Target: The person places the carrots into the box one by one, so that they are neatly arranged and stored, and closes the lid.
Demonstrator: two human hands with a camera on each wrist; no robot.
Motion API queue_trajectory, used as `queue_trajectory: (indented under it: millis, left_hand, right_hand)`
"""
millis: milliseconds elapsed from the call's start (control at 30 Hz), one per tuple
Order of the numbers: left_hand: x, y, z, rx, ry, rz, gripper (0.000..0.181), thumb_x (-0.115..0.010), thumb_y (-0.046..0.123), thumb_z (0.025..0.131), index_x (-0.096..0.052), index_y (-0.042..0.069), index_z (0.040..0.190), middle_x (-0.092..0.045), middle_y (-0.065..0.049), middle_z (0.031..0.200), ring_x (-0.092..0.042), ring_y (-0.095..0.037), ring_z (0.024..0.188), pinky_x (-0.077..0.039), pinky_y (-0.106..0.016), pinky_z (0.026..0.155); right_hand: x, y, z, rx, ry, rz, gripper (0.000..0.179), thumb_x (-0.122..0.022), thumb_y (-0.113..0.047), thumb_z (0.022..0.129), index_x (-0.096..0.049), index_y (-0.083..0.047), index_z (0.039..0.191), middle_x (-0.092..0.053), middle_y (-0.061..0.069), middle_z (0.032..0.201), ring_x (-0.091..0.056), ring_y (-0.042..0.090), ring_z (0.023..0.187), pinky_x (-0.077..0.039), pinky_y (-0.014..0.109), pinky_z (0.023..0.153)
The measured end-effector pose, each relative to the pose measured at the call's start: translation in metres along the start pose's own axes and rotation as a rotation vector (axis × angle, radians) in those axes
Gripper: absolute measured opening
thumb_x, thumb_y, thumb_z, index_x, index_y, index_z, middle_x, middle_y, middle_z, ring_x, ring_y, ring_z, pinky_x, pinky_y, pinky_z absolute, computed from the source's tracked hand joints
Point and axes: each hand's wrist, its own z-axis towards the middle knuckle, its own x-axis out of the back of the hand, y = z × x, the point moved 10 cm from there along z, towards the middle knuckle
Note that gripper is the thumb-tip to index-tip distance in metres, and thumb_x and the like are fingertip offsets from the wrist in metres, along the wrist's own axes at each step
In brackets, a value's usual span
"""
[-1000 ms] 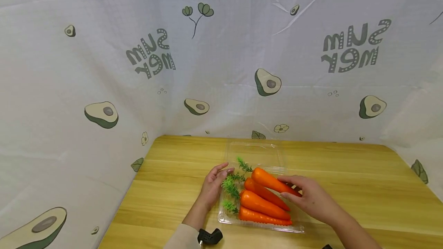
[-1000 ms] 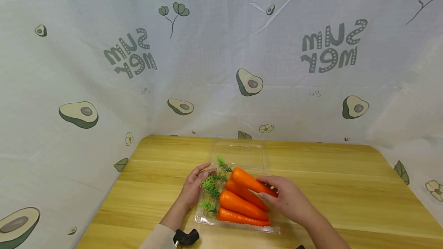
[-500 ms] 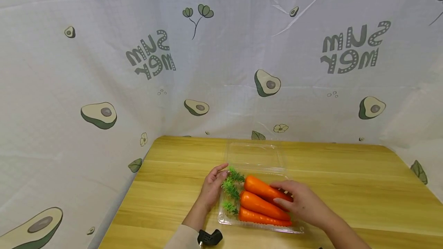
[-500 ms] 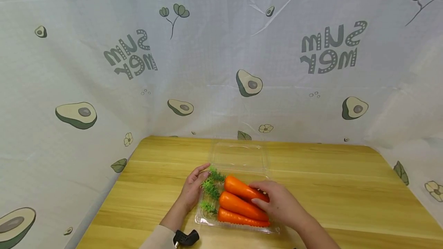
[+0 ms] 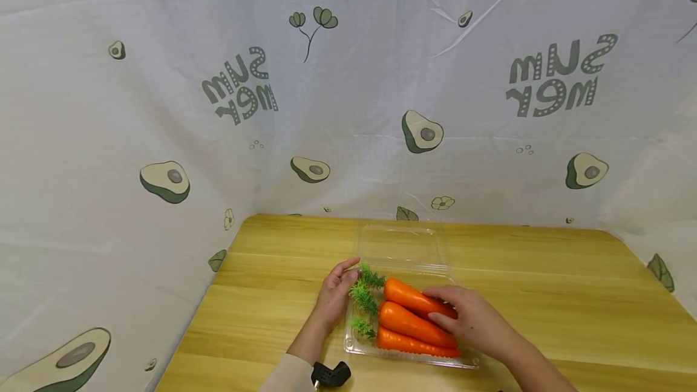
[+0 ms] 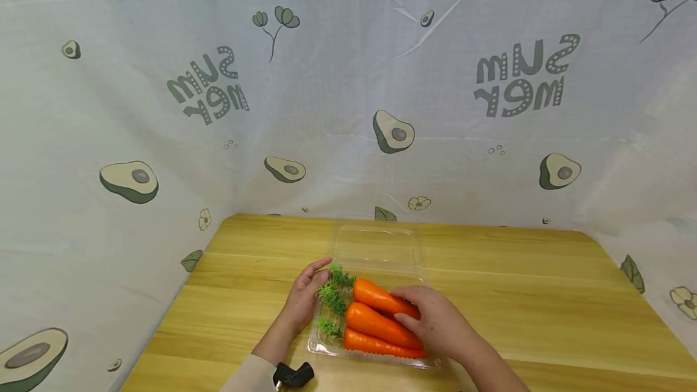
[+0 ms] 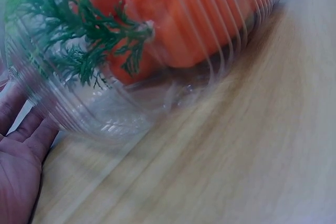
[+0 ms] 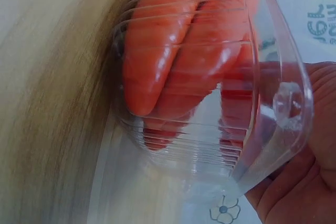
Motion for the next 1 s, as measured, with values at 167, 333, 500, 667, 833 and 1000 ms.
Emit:
queue_trajectory:
  millis: [167,333,500,667,833,1000]
  left_hand:
    - [-0.001,0.001,-0.001,-0.012,-0.001,-0.007,0.049,-0.052,0.019,0.107,-0.043,-0.004,0.149,-0.064,-0.010,0.131,-0.056,-0.008,0.121,-0.039,-0.022,0.109]
    - [-0.002,0.002,-0.001,-0.018,-0.008,-0.009,0.049,-0.052,0.019,0.107,-0.042,-0.004,0.149,-0.064,-0.010,0.133,-0.056,-0.007,0.121,-0.038,-0.023,0.111]
    - [-0.002,0.002,-0.001,-0.023,-0.020,-0.010,0.050,-0.052,0.020,0.107,-0.041,-0.004,0.150,-0.066,-0.001,0.128,-0.057,-0.005,0.120,-0.038,-0.025,0.112]
    - [-0.002,0.003,-0.001,-0.026,-0.016,-0.007,0.051,-0.051,0.020,0.107,-0.040,-0.004,0.151,-0.066,-0.006,0.132,-0.057,-0.005,0.122,-0.035,-0.034,0.118]
    - [-0.001,0.002,0.000,-0.026,-0.015,-0.004,0.052,-0.052,0.020,0.107,-0.038,-0.003,0.152,-0.063,-0.012,0.136,-0.057,-0.005,0.123,-0.034,-0.037,0.120]
    - [0.001,0.000,0.001,-0.034,-0.011,-0.044,0.056,-0.052,0.019,0.107,-0.033,-0.004,0.154,-0.065,-0.001,0.131,-0.059,-0.004,0.121,-0.040,-0.026,0.112]
  right_hand:
    - [-0.001,-0.001,-0.002,0.024,0.008,0.006,0.036,-0.079,-0.027,0.089,-0.073,-0.019,0.124,-0.073,-0.003,0.119,-0.069,0.016,0.099,-0.061,0.039,0.085]
    - [0.003,0.005,-0.003,-0.009,0.041,0.057,0.034,-0.078,-0.026,0.091,-0.072,-0.019,0.124,-0.073,-0.001,0.121,-0.069,0.020,0.101,-0.060,0.045,0.087]
    - [0.020,0.013,-0.002,-0.034,0.193,0.062,0.030,-0.078,-0.019,0.090,-0.074,-0.016,0.120,-0.074,0.000,0.117,-0.067,0.021,0.102,-0.059,0.046,0.087]
    - [0.031,0.036,0.000,-0.109,0.310,0.132,0.036,-0.074,-0.019,0.094,-0.069,-0.007,0.127,-0.069,0.013,0.124,-0.064,0.030,0.107,-0.058,0.049,0.091]
    - [0.018,0.076,0.001,-0.320,0.246,0.344,0.058,-0.063,-0.034,0.102,-0.048,-0.002,0.148,-0.060,0.020,0.128,-0.062,0.025,0.107,-0.057,0.029,0.083]
    - [-0.003,0.100,0.002,-0.437,0.157,0.702,0.060,-0.056,-0.034,0.106,-0.037,-0.002,0.153,-0.061,0.002,0.105,-0.057,0.010,0.086,-0.052,0.021,0.073]
